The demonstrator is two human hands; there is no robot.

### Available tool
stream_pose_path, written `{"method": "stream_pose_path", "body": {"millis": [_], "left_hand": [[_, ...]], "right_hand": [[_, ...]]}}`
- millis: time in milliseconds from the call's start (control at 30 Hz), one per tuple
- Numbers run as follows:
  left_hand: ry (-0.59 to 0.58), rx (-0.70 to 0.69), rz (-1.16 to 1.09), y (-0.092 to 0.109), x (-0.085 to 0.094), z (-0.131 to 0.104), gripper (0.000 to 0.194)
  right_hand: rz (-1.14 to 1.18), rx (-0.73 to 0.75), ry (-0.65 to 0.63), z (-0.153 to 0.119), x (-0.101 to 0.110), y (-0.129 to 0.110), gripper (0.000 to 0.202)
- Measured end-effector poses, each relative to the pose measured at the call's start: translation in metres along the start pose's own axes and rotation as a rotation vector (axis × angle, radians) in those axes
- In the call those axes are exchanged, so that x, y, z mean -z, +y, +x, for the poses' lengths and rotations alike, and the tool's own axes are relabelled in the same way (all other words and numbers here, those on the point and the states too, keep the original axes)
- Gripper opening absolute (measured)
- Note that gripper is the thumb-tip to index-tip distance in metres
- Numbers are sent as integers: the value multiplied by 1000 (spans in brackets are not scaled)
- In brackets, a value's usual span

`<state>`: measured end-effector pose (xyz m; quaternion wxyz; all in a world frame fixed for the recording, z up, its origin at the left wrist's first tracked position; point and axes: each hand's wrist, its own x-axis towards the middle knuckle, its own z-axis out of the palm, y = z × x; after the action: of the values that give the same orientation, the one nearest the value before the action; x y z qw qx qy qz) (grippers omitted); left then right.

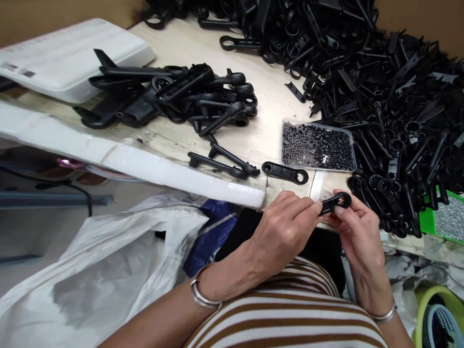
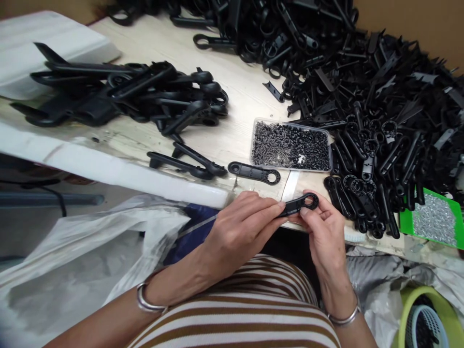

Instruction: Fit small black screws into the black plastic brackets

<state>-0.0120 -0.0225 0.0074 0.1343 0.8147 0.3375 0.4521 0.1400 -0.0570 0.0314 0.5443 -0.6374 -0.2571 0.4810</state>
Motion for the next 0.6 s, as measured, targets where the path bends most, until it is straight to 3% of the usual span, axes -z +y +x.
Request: {"method": "stream_pose_path", "body": {"millis": [233, 400, 500, 600], "left_hand": [[35, -25, -1, -3, -2, 0, 5], [25, -37, -19, -3, -7, 1, 8], [-7, -78, -114, -2, 0, 4, 14], [-43, -73, -165, -8, 16, 7, 22]], "right_hand": [[-16, -20, 16, 4, -11, 4, 40], [-102, 67, -31, 10, -9, 5, 37], [-230, 108, -74, 14, 7, -9, 43], [-391, 283, 25, 13, 39, -38, 46]]}}
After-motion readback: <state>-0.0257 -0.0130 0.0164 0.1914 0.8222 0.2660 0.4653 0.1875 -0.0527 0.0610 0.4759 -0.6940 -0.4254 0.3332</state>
